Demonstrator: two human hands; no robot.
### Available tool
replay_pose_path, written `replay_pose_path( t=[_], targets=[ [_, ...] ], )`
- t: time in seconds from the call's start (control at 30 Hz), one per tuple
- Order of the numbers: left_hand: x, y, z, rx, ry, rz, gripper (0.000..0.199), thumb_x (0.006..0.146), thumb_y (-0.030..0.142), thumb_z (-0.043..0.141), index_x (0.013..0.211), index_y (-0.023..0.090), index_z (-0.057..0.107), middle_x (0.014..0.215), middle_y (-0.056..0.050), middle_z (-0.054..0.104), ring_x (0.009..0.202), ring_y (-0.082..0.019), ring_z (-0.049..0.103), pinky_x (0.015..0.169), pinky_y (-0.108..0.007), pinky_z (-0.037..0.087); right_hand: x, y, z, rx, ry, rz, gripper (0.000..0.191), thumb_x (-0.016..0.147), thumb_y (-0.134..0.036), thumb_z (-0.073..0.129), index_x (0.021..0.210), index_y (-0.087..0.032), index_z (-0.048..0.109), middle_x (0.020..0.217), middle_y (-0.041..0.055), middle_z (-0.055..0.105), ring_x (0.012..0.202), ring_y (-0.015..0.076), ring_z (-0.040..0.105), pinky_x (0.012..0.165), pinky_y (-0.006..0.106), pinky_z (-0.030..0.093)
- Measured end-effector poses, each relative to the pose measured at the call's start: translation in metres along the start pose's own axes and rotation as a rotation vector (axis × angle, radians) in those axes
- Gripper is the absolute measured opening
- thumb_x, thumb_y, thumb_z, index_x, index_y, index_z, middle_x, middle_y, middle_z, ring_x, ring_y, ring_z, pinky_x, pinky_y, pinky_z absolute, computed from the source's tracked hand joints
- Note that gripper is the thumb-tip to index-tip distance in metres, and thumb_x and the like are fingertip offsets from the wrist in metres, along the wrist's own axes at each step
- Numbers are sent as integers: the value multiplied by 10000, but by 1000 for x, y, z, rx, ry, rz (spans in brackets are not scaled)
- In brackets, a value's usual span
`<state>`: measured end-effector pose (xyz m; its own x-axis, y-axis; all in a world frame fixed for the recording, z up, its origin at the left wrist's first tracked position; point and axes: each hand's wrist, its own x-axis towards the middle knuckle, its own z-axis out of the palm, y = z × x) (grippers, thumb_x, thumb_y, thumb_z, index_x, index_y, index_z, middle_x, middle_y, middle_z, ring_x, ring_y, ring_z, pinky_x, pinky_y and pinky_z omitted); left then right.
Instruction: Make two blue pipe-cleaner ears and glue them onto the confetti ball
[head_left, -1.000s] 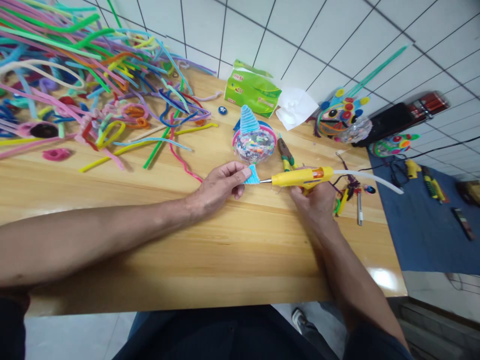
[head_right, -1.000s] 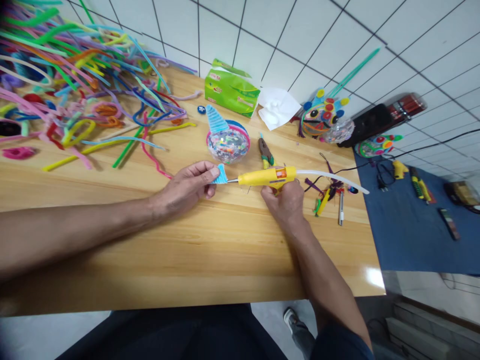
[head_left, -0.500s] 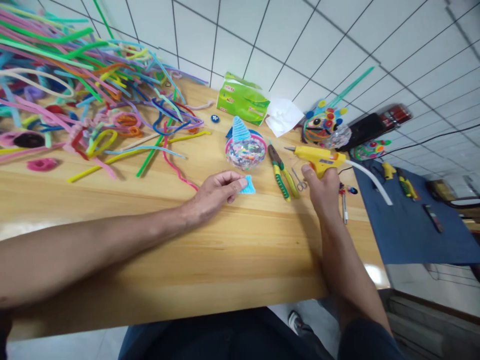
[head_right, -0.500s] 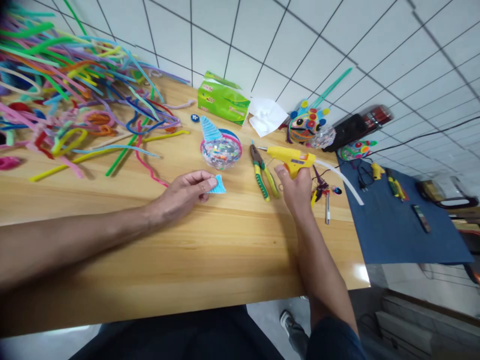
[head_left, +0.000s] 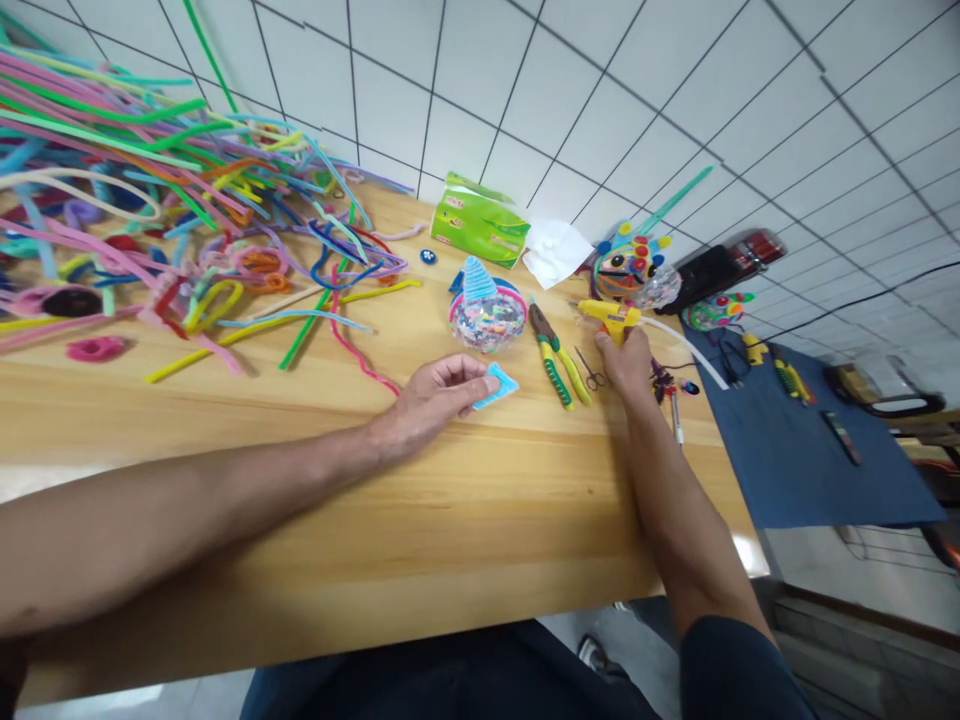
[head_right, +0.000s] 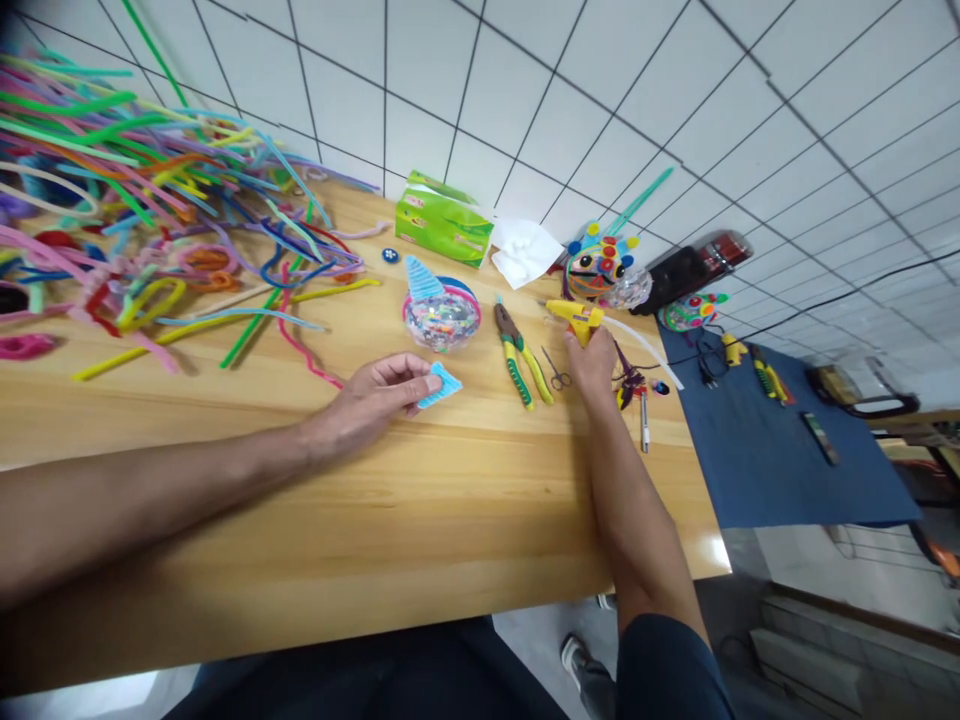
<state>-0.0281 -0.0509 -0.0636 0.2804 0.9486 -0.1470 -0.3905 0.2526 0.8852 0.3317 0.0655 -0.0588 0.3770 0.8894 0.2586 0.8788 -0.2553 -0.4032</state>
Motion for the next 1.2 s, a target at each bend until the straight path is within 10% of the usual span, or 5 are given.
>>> replay_pose_path(
  t=[0.2,0.5,0.83,1.0,1.2],
  targets=[
    [-1,8,4,-40,-11,-16,464,684,513,998,793,179,695,688,27,645,596,-86,512,576,-224,403,-80,-10,-42,-183,222,-390,486,864,-382,736,1284,-140,697,1254,241,745,1203,413,655,1072,624,503],
    [-7,17,10,-119,-42,-52,386,684,425,983,804,166,724,693,25,658,609,-81,530,592,-214,424,-185,-123,-41,29,342,-1173,322,987,-151,747,1265,-303,695,1076,25,808,994,219,718,860,381,465],
    [-18,27,18,-137,-44,-72,540,695,636,961,723,183,669,696,19,590,562,-81,450,524,-239,325,-166,-118,-30,126,387,-1140,224,997,-146,690,1133,-322,716,995,13,820,959,212,737,891,393,483],
    [-17,38,11,141,99,148,431,812,543,886,717,200,645,674,24,558,624,-116,439,607,-273,358,-133,-137,-46,378,227,-731,71,1013,-329,693,970,-273,705,917,29,773,862,226,694,808,388,541],
    [13,46,-6,505,335,444,746,705,420,975,1340,239,627,1449,-112,647,1227,-262,640,969,-357,525,-77,-156,-37,807,-146,-470,266,913,-478,745,854,-252,617,777,-39,621,716,149,543,702,297,475]
  ],
)
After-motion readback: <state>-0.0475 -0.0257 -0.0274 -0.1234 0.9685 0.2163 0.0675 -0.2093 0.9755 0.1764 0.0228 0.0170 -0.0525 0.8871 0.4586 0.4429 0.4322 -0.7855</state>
